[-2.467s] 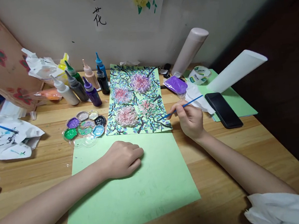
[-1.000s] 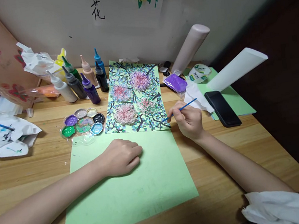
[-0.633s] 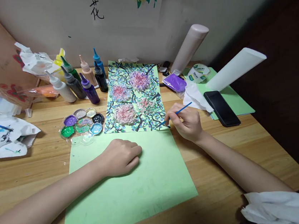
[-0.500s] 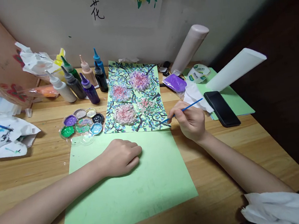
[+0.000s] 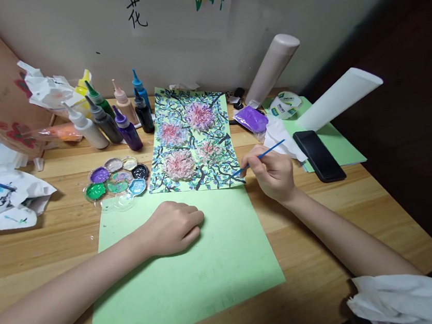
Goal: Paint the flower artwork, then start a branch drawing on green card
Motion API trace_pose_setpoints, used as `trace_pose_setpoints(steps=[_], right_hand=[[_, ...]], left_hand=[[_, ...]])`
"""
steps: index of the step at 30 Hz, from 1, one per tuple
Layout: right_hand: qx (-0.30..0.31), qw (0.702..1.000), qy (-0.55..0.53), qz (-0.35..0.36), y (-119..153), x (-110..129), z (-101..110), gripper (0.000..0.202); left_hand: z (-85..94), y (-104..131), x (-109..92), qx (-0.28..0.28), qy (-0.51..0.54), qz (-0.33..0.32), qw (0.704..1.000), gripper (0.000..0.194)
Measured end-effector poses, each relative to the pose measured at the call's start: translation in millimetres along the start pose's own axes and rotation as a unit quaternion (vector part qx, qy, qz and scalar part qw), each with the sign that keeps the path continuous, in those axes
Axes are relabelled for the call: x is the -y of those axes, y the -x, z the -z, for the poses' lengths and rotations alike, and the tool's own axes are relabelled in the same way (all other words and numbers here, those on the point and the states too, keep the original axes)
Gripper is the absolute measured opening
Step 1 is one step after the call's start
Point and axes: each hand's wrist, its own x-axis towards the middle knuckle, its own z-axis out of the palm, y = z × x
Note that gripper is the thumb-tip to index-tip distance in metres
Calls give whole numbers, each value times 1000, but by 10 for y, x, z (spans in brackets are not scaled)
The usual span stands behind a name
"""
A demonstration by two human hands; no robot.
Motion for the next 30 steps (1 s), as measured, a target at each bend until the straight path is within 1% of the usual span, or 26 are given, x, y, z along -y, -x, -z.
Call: trace_pose_setpoints(steps=[2,4,7,10,12,15,20,24,28,30], right_hand=[[-28,1000,-6,-12,-5,-7,17,26],[-42,999,-9,-26,-11,-15,28,26],[-22,999,-12,-39,-21,-27,22,29],[9,999,8,-31,-27,-27,9,31],[9,1000,16,-24,-29,-21,9,31],[-5,1000,1,-26,-31,-12,17,32],[29,999,17,-10,-42,-21,15,26],[13,999,9,-30,-44,-32,18,32],[18,999,8,-40,-47,-33,24,35],[8,999,10,-44,-51,-30,24,36]], left_hand=[[-1,-2,2,1,0,0,1000,13],[-3,-8,3,0,-1,-1,1000,13],[-7,-15,3,-1,-1,-2,1000,13],[-8,-16,4,-3,-1,-2,1000,13],[-8,-15,7,-3,1,-2,1000,13],[-10,-12,12,-2,2,-3,1000,12],[-12,-12,11,0,4,-1,1000,13],[-4,-18,4,0,10,-1,1000,13],[1,-21,3,0,10,0,1000,13],[1,-23,4,0,9,-1,1000,14]])
